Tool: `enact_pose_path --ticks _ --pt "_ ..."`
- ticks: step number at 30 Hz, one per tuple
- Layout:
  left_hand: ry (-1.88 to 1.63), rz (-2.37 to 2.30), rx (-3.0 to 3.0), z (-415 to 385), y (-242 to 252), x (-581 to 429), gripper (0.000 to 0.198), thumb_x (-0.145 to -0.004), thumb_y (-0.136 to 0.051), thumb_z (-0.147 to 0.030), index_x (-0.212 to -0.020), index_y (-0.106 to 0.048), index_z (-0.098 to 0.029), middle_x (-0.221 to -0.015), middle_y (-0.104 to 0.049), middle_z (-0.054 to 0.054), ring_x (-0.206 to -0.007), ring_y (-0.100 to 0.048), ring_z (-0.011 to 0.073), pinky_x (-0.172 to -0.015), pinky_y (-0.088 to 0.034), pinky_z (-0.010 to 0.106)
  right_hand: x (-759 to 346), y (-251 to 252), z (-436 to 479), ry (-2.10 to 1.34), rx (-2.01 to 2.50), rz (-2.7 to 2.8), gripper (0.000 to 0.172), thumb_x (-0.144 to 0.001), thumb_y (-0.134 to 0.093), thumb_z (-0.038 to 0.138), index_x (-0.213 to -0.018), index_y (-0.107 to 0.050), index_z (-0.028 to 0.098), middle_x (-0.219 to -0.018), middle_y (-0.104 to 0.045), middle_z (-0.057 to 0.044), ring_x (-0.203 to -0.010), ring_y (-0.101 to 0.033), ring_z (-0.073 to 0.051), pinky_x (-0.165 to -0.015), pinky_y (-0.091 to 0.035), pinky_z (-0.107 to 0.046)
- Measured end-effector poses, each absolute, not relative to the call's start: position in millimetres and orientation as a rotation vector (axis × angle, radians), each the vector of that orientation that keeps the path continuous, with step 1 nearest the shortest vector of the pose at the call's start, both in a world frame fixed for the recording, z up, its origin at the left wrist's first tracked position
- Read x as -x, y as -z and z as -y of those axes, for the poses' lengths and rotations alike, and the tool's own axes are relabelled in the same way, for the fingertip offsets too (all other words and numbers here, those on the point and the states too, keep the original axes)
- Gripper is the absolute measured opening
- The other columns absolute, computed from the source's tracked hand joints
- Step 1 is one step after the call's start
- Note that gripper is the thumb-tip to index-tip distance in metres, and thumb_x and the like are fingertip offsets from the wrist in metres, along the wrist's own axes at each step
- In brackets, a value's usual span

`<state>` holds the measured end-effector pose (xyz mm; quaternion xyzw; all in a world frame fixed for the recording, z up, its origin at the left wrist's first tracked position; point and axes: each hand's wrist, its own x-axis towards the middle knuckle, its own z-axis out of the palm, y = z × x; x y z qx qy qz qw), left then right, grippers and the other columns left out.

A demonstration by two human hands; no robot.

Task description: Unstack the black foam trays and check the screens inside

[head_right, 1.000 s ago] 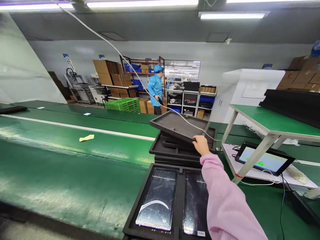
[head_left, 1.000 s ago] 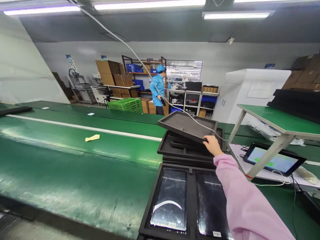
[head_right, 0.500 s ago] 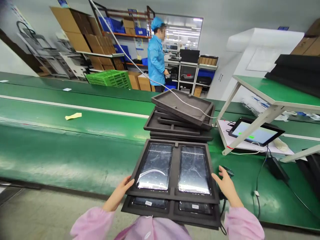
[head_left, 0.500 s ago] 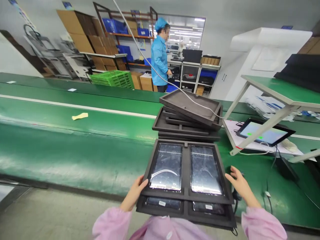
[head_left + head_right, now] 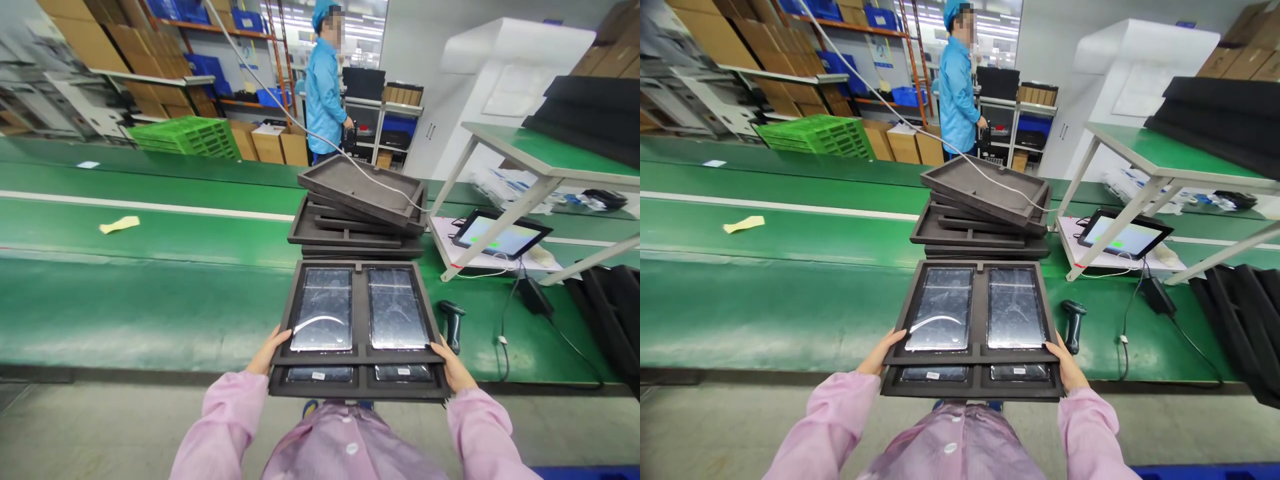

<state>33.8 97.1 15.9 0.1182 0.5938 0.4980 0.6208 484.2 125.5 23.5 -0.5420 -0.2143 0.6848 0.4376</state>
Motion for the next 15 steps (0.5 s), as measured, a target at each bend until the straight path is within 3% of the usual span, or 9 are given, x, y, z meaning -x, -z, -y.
enact_pose_path --ticks 6,11,15 --pt "-1.115 -1.332 -0.223 -86 -18 -39 0.021 -0.070 -0.063 -0.020 -0.090 -0.062 -0.013 -0.060 -0.067 0.006 -0.051 -0.063 0.0185 -0.052 -0.053 0.027 -481 -24 -121 -1.702 1.323 0.515 0.076 -0.061 -0.073 0.024 -0.130 -0.042 0.036 -0.094 -0.070 0.006 -0.084 -0.067 -0.024 -0.071 -0.057 -0.034" --pt "-1.124 -1.329 -0.236 -62 -20 -47 0.021 -0.066 -0.061 -0.015 -0.088 -0.061 -0.015 -0.056 -0.064 0.003 -0.048 -0.060 0.0161 -0.051 -0.051 0.024 -488 -22 -102 -1.676 1.356 0.525 0.078 -0.059 -0.073 0.022 -0.130 -0.043 0.034 -0.095 -0.070 0.004 -0.081 -0.067 -0.023 -0.063 -0.056 -0.030" --pt "-1.137 -1.317 -0.230 -46 -20 -53 0.030 -0.061 -0.063 -0.017 -0.090 -0.059 -0.014 -0.058 -0.064 0.001 -0.051 -0.060 0.0156 -0.051 -0.049 0.023 -493 -23 -89 -1.642 1.397 0.558 0.078 -0.059 -0.074 0.022 -0.131 -0.044 0.030 -0.094 -0.070 0.003 -0.082 -0.066 -0.023 -0.065 -0.056 -0.029"
